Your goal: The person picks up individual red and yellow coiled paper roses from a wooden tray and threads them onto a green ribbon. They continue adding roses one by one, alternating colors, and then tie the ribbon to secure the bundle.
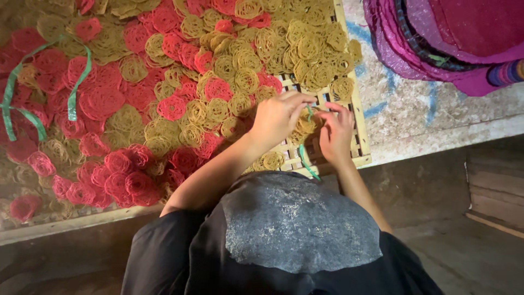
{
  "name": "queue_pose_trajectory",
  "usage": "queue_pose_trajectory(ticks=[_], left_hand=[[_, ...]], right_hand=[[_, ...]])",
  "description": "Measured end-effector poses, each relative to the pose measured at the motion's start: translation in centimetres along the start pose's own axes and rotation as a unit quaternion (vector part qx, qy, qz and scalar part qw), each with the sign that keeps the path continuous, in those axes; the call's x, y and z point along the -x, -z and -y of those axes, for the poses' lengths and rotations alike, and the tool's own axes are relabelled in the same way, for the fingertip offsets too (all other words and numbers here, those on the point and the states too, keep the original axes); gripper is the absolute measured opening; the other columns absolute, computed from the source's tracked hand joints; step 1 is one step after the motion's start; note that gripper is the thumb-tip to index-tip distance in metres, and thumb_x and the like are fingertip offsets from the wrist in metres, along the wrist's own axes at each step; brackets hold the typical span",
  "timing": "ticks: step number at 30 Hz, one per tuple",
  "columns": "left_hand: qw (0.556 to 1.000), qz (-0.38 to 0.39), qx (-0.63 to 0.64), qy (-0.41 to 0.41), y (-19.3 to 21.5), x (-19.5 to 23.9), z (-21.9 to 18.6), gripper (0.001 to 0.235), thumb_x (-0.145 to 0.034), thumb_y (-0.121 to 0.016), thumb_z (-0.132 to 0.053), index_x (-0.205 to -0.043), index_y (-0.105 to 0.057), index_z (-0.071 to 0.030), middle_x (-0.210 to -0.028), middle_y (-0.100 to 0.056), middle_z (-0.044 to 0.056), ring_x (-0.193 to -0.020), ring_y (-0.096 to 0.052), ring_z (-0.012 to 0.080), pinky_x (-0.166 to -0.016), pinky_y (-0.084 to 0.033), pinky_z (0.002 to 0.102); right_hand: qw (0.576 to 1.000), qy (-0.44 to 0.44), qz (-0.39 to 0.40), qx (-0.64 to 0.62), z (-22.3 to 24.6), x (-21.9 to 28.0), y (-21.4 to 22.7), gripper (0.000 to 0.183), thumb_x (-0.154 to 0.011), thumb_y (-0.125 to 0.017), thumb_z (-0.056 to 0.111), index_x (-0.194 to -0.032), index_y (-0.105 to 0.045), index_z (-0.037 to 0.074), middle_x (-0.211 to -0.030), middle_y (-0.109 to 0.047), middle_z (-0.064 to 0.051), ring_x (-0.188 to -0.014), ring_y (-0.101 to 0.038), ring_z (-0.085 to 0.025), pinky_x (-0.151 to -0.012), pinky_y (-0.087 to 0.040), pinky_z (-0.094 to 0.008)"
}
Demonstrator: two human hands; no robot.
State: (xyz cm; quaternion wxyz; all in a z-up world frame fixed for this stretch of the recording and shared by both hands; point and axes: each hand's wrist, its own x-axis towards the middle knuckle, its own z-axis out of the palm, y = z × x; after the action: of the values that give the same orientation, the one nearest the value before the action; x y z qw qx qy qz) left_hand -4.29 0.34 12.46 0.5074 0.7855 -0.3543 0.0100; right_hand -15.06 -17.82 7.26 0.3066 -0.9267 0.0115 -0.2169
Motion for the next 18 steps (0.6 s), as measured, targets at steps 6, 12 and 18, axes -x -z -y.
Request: queue_pose_trajectory(ticks=[6, 12, 18], left_hand=[[0.967, 0.020, 0.195, 0.162, -2.8, -0.2, 1.8, 0.018, -0.096, -0.070, -0.009, -0.114, -0.072, -0.008, -0.105, -0.077, 0.001, -0.089, -0.079, 0.0152, -0.076, -0.061, 0.027], [0.890, 0.030, 0.373, 0.260, -2.8, 0.5, 7.4, 0.023, -0.089, -0.074, -0.005, -0.111, -0.068, -0.002, -0.090, -0.079, 0.002, -0.085, -0.075, 0.0116, -0.076, -0.060, 0.025], [0.963, 0.004, 0.091, 0.253, 1.0, 0.8, 10.7, 0.014, -0.092, -0.074, -0.010, -0.105, -0.074, -0.014, -0.088, -0.075, 0.000, -0.078, -0.073, 0.0105, -0.068, -0.058, 0.027]], right_hand=[[0.880, -0.163, -0.054, -0.444, 2.3, -1.8, -2.3, 0.027, -0.098, -0.064, 0.002, -0.123, -0.053, 0.006, -0.107, -0.061, 0.000, -0.096, -0.058, -0.010, -0.083, -0.048, -0.026], [0.981, -0.042, -0.067, -0.176, 2.9, -2.6, -3.5, 0.005, -0.099, -0.070, -0.002, -0.104, -0.068, -0.001, -0.092, -0.064, -0.003, -0.079, -0.056, -0.007, -0.069, -0.044, -0.022], [0.967, -0.119, -0.026, -0.223, 3.2, -3.1, -5.1, 0.004, -0.095, -0.071, -0.001, -0.092, -0.069, 0.000, -0.085, -0.062, -0.005, -0.065, -0.045, -0.008, -0.057, -0.033, -0.023]])
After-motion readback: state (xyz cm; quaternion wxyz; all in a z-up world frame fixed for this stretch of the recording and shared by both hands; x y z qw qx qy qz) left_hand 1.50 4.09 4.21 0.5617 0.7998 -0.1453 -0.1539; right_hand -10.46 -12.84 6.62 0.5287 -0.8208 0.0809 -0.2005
